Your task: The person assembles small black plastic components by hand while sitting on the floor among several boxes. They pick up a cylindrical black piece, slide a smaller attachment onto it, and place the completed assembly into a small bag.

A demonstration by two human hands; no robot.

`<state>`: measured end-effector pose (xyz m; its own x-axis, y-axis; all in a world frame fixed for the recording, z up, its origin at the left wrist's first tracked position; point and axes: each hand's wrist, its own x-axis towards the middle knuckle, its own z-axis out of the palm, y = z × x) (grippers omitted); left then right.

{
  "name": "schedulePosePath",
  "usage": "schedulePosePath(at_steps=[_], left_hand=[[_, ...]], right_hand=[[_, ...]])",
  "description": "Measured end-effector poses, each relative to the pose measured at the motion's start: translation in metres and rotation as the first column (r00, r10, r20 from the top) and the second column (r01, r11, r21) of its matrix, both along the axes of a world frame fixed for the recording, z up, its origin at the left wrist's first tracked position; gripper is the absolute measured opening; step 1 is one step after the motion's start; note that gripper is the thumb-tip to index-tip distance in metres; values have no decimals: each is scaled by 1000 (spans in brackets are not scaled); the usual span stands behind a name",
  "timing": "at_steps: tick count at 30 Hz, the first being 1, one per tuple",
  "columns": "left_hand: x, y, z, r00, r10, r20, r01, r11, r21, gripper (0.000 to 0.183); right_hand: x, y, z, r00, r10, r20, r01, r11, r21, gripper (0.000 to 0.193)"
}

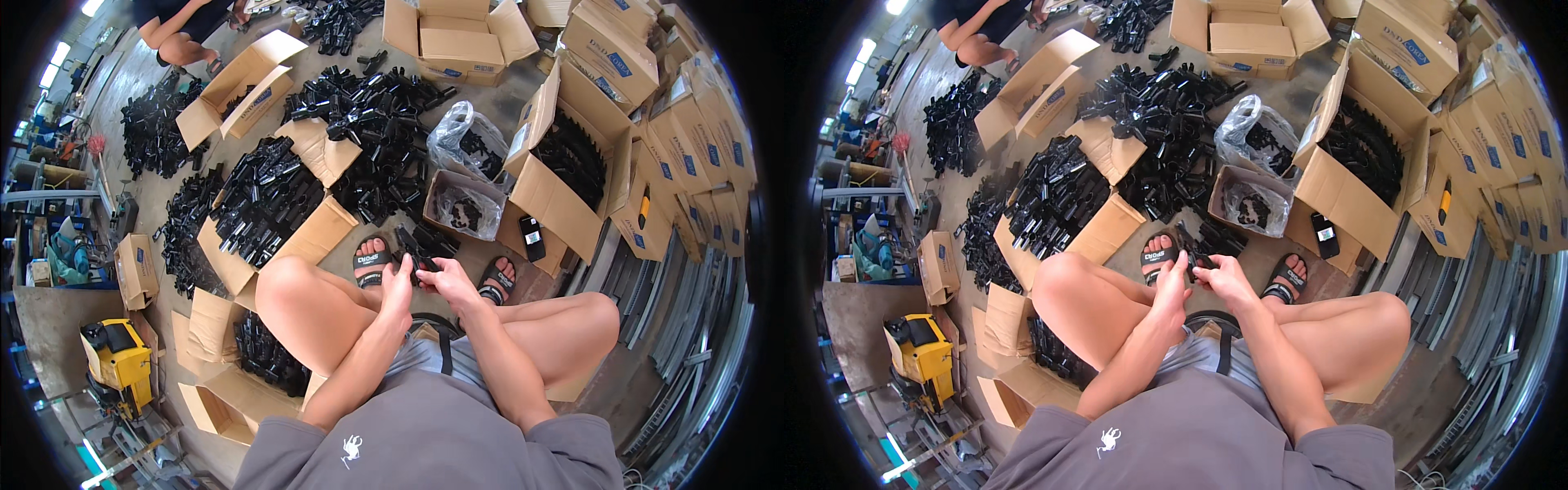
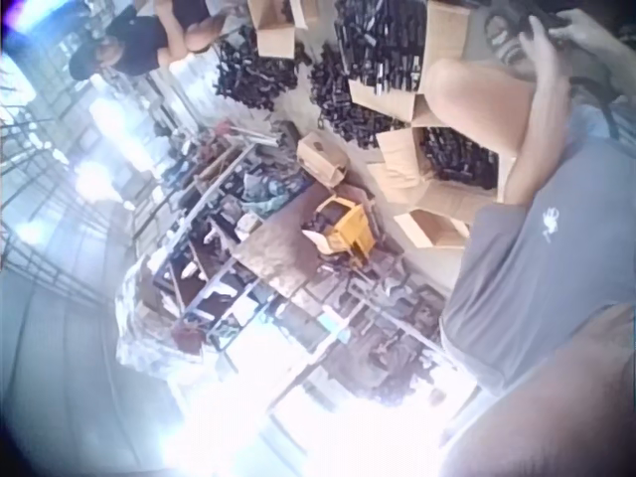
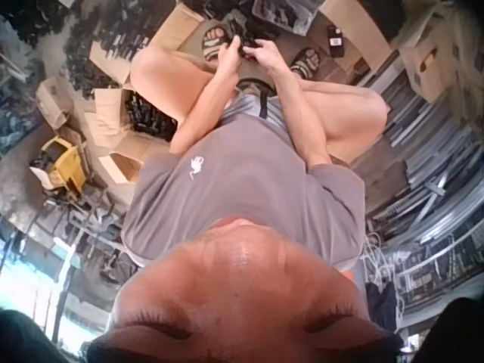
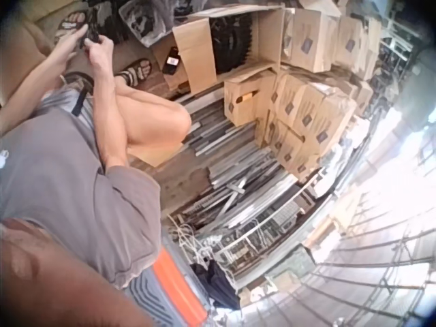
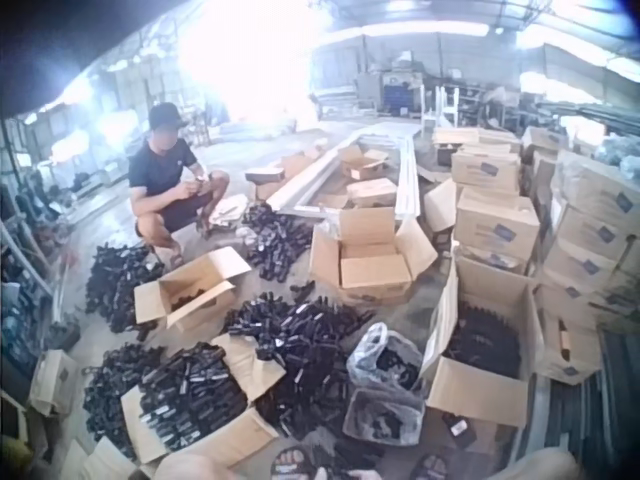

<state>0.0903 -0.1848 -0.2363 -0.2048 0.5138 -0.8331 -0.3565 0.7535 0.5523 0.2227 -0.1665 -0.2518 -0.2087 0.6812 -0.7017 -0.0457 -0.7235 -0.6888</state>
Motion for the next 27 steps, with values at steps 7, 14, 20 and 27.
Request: schedulePosePath(at_steps=[7,14,20,27], left_hand=[[-3,11,-6,990,141,14,-141,966,216,20],[-7,-3,61,916,169,364,-251,949,193,34],[-19,-8,99,947,-88,310,-21,944,331,46],[-24,-13,123,911,-361,202,271,890,368,43]], right_hand=[[1,-10,36,988,-153,1,153,985,82,18],[5,-17,-46,640,246,728,-431,899,75,48],[4,-22,-43,601,-21,799,-346,895,283,58],[5,31,110,915,109,-389,-43,984,174,42]])
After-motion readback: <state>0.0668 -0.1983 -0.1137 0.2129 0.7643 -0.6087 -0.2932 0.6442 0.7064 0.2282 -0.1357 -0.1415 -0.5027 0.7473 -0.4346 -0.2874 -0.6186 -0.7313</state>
